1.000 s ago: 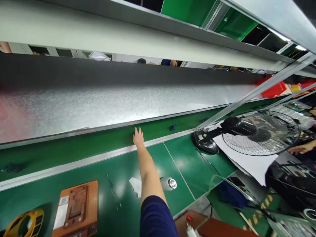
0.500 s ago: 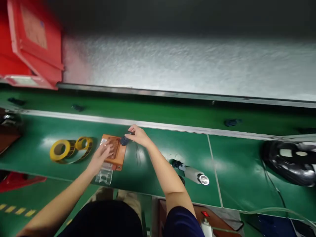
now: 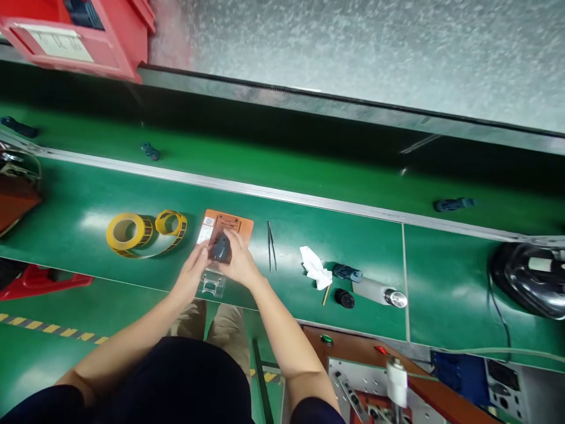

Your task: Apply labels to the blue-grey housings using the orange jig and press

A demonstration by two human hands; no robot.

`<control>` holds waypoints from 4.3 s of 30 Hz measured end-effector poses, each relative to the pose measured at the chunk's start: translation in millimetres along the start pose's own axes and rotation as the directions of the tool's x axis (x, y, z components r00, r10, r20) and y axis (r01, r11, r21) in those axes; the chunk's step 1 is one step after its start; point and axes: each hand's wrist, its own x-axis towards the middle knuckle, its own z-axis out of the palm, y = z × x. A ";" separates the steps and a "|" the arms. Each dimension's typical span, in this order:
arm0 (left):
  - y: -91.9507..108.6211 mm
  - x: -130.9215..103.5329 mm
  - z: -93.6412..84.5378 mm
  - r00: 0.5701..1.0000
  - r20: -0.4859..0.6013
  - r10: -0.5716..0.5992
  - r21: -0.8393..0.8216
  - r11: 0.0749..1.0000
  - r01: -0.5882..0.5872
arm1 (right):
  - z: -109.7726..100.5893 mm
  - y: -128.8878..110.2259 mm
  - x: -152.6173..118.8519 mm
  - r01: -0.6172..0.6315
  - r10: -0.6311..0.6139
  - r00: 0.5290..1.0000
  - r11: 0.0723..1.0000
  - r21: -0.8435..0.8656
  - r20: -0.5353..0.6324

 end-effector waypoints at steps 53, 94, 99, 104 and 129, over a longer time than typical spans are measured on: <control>16.6 61.8 -47.5 0.936 0.313 -0.163 0.181 0.977 0.110 | 17.0 129.9 -58.7 -0.587 0.109 0.608 0.729 -0.353 -0.786; 1.5 67.1 -153.8 0.947 -0.208 0.247 0.243 0.950 -0.194 | 95.1 -33.7 111.7 -0.255 0.233 0.963 0.650 0.716 0.132; 7.1 72.2 -151.3 0.944 -0.051 0.327 0.498 0.827 -0.260 | 87.7 -32.9 100.1 -0.157 0.213 0.977 0.722 0.673 0.000; 13.3 97.6 -123.4 0.916 0.084 0.392 0.905 0.355 -0.235 | 47.4 -17.0 72.0 -0.101 0.246 0.956 0.790 0.604 -0.161; -50.5 49.1 -44.4 0.534 0.756 0.380 0.623 -0.167 -0.764 | -0.4 58.6 25.1 -0.048 0.216 0.937 0.858 0.511 -0.275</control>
